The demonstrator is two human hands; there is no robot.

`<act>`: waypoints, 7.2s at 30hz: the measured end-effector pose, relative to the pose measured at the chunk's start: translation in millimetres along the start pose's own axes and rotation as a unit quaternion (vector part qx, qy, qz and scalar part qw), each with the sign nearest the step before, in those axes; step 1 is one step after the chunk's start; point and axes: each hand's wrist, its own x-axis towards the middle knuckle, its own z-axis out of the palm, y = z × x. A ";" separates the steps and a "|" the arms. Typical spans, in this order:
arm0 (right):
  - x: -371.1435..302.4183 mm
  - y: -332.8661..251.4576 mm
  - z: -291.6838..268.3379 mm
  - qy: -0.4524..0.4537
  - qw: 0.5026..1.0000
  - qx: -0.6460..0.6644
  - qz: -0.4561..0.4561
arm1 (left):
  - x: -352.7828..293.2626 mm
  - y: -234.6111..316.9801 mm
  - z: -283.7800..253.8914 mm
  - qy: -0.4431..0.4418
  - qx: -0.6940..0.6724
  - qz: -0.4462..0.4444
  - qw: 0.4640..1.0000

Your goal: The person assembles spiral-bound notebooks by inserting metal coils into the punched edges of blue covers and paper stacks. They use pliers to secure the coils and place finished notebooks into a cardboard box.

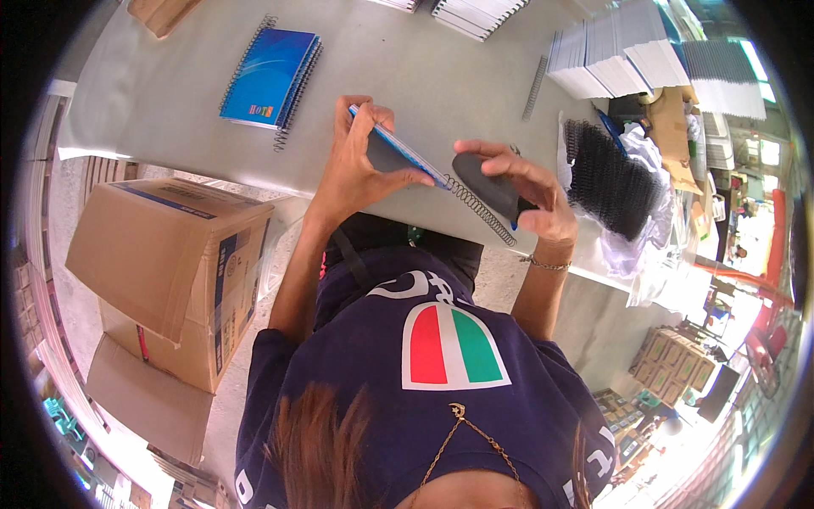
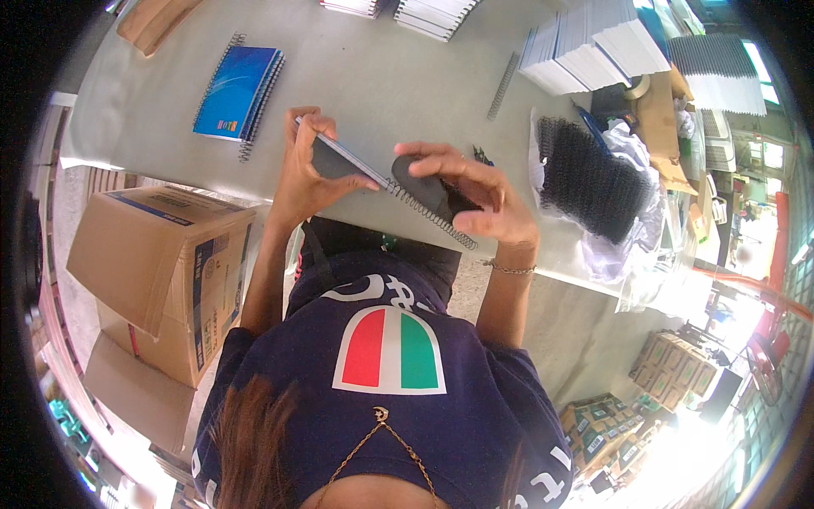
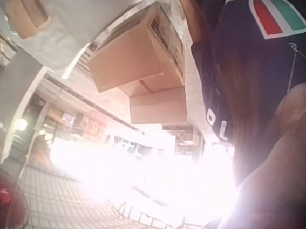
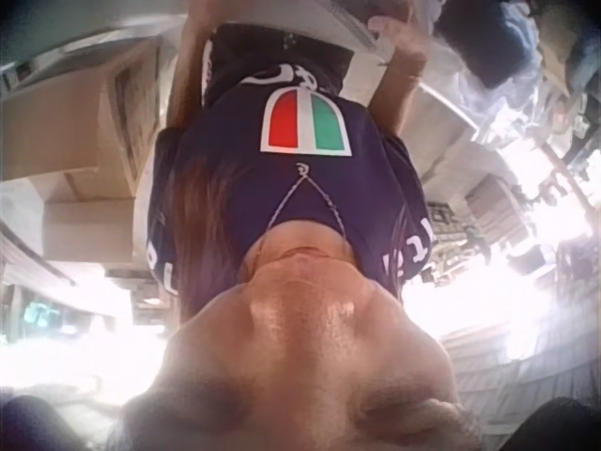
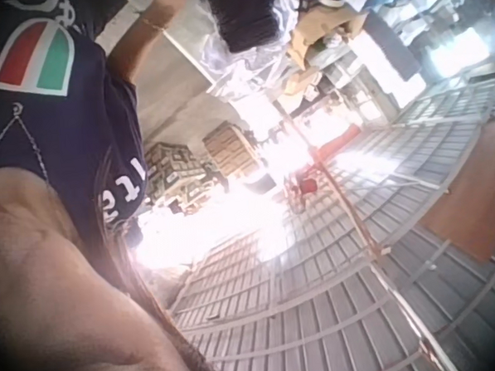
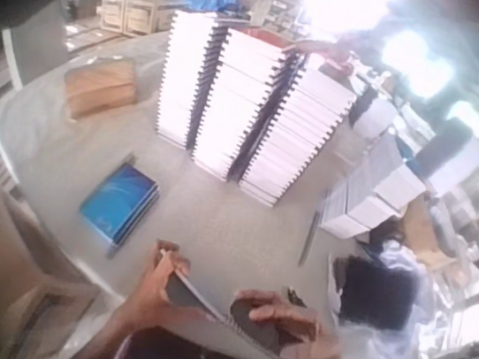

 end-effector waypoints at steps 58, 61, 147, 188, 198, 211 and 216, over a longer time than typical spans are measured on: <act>-18.6 5.2 70.3 0.189 0.705 -0.677 -0.090 | 13.0 15.6 12.2 -0.021 -0.031 -0.024 0.999; -19.0 4.0 69.0 0.214 0.677 -0.697 -0.103 | 8.8 7.2 15.6 -0.020 -0.029 0.005 0.999; 28.5 34.6 13.8 0.196 0.913 -0.357 0.014 | 7.8 -12.0 -4.9 -0.152 -0.130 -0.048 0.979; 50.3 9.5 10.8 -0.004 0.974 -0.204 0.100 | -0.7 -26.1 -7.0 -0.138 -0.350 -0.099 0.921; 43.9 37.9 23.5 0.150 0.826 -0.503 0.204 | -0.5 -27.6 -8.0 -0.183 -0.228 -0.141 0.946; 58.2 36.6 1.6 0.141 0.907 -0.372 0.137 | 3.3 -6.1 -7.2 -0.173 -0.286 -0.121 0.935; 28.7 50.1 -9.4 0.376 0.796 -0.474 0.003 | -0.9 -11.3 3.4 -0.111 -0.257 -0.114 0.953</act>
